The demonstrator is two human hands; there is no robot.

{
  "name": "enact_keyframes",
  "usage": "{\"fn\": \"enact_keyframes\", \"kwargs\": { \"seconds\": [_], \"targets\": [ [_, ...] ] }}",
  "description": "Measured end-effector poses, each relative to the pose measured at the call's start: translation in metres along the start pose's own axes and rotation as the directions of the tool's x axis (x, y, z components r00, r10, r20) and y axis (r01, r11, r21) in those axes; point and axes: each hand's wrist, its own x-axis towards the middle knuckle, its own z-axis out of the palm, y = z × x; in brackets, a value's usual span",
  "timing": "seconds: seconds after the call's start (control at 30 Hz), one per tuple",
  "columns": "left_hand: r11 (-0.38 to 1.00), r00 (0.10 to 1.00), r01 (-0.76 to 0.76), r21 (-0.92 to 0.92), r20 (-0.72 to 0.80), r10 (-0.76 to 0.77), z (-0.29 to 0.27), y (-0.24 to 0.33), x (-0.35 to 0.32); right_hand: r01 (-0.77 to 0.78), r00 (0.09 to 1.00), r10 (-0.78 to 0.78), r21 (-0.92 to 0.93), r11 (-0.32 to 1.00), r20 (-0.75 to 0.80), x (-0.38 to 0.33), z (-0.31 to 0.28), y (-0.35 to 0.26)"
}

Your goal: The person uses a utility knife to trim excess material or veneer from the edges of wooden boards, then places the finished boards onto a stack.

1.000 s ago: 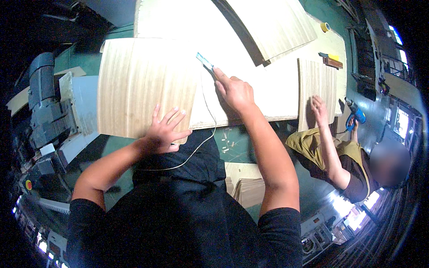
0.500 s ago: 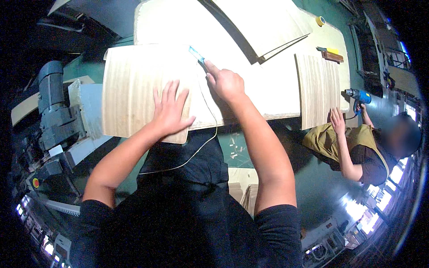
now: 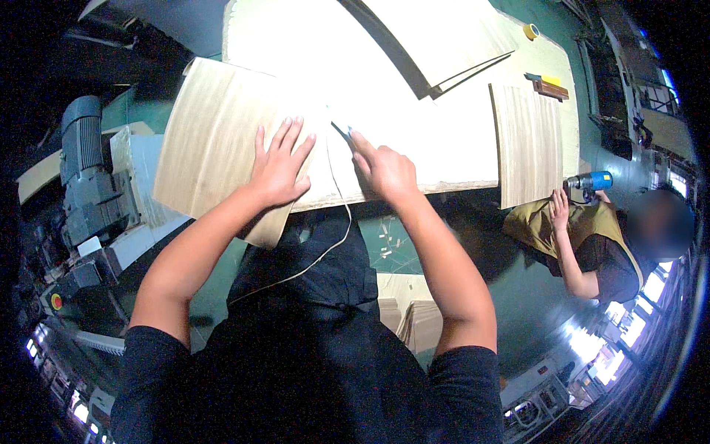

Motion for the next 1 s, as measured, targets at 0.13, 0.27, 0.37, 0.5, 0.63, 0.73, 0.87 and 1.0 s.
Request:
{"fn": "enact_keyframes", "kwargs": {
  "seconds": [0.13,0.27,0.37,0.5,0.63,0.73,0.87,1.0],
  "targets": [
    [0.981,0.98,-0.167,-0.098,0.089,0.175,-0.001,-0.01,-0.042,0.03,1.0,-0.03,0.034,0.999,0.001,-0.066,0.028,-0.002],
    [0.969,0.94,-0.232,-0.091,0.236,0.247,-0.008,-0.015,-0.062,-0.003,1.0,0.004,0.063,0.998,-0.007,-0.106,0.054,-0.012],
    [0.968,0.944,-0.234,-0.094,0.214,0.25,-0.006,-0.014,-0.062,-0.009,1.0,0.011,0.091,0.996,-0.022,-0.097,0.056,-0.016],
    [0.958,0.952,-0.259,-0.125,0.134,0.275,0.005,-0.018,-0.062,0.068,0.997,-0.068,0.04,0.997,-0.022,-0.061,0.047,-0.011],
    [0.959,0.941,-0.267,-0.099,0.189,0.282,-0.001,-0.019,-0.058,0.099,0.995,-0.099,0.062,0.993,-0.007,-0.062,0.034,-0.002],
    [0.951,0.922,-0.295,-0.097,0.232,0.309,-0.012,-0.021,-0.051,0.052,0.998,-0.052,0.009,0.999,0.033,-0.077,0.035,0.002],
    [0.94,0.928,-0.314,-0.137,0.164,0.334,-0.003,-0.023,-0.051,0.044,0.999,-0.045,0.065,0.997,0.018,-0.088,0.04,0.001],
    [0.951,0.934,-0.284,-0.127,0.188,0.304,-0.002,-0.021,-0.052,0.063,0.998,-0.063,0.118,0.991,-0.007,-0.104,0.05,-0.008]
  ]
}}
